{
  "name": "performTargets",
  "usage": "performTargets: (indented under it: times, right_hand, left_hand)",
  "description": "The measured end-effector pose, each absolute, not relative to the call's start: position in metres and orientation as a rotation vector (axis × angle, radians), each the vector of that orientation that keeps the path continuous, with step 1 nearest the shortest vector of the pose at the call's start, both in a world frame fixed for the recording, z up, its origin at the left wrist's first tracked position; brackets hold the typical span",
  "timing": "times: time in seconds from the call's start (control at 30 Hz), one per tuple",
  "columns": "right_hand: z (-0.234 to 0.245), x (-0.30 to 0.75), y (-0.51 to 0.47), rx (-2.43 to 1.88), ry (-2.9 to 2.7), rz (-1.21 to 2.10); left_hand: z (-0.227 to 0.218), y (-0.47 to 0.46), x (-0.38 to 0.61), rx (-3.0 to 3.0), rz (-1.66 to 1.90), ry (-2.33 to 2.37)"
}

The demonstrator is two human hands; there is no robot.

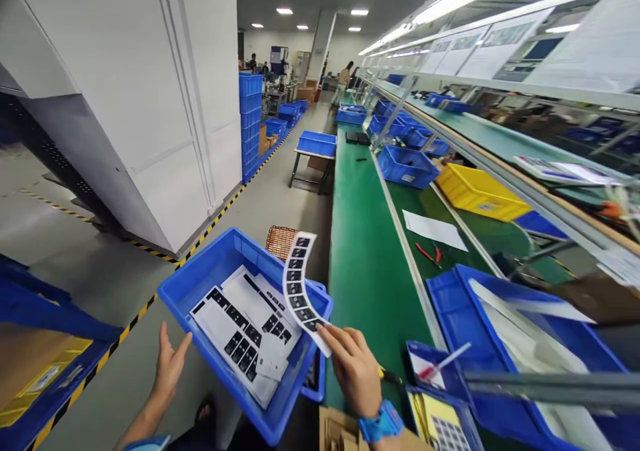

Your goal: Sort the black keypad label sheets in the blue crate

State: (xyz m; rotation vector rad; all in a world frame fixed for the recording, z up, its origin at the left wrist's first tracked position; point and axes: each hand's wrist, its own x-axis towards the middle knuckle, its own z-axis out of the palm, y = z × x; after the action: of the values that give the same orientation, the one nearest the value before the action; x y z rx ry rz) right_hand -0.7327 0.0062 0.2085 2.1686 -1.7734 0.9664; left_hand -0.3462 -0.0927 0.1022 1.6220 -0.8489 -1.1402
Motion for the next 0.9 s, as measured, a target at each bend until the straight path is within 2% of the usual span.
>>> performTargets:
  times: [0.07, 0.13, 0.2, 0.27, 0.4, 0.53, 0.6, 0.73, 0.9]
  right_hand:
    - [0.204, -0.683, 0.024, 2.165, -1.786, 1.001]
    - [0.193, -0.633, 0.036, 2.192, -1.784, 1.065]
    - [0.183, -0.588, 0.043, 2.3, -1.722, 1.089]
    - [0.177, -0.554, 0.047, 2.465, -1.635, 1.087]
    - [0.178, -0.535, 0.046, 2.74, -1.587, 1.195]
    - [0.174, -0.554, 0.019, 2.737, -1.825, 1.558]
    - [0.164, -0.564, -0.008, 2.801, -2.013, 1.439]
    - [0.133, -0.579, -0.069, 2.907, -2.315, 0.899]
    - [0.101, -0.582, -0.091, 2.817, -2.518, 0.773]
  left_hand:
    - [0.121, -0.084, -0.332, 1.454, -1.221, -0.998]
    - [0.139, -0.075, -0.328, 1.223, -1.606, -0.998]
    - [0.152, -0.068, -0.331, 1.037, -2.074, -0.769]
    - [0.157, -0.066, -0.336, 0.991, -2.278, -0.518]
    - [0.152, -0.076, -0.332, 1.164, -2.057, -0.45]
    - [0.152, -0.097, -0.317, 1.17, -1.861, -0.543]
    - [0.153, -0.108, -0.315, 1.188, -1.825, -0.647]
    - [0.148, -0.128, -0.322, 1.324, -1.813, -0.992]
    - [0.152, -0.152, -0.325, 1.44, -1.557, -2.114]
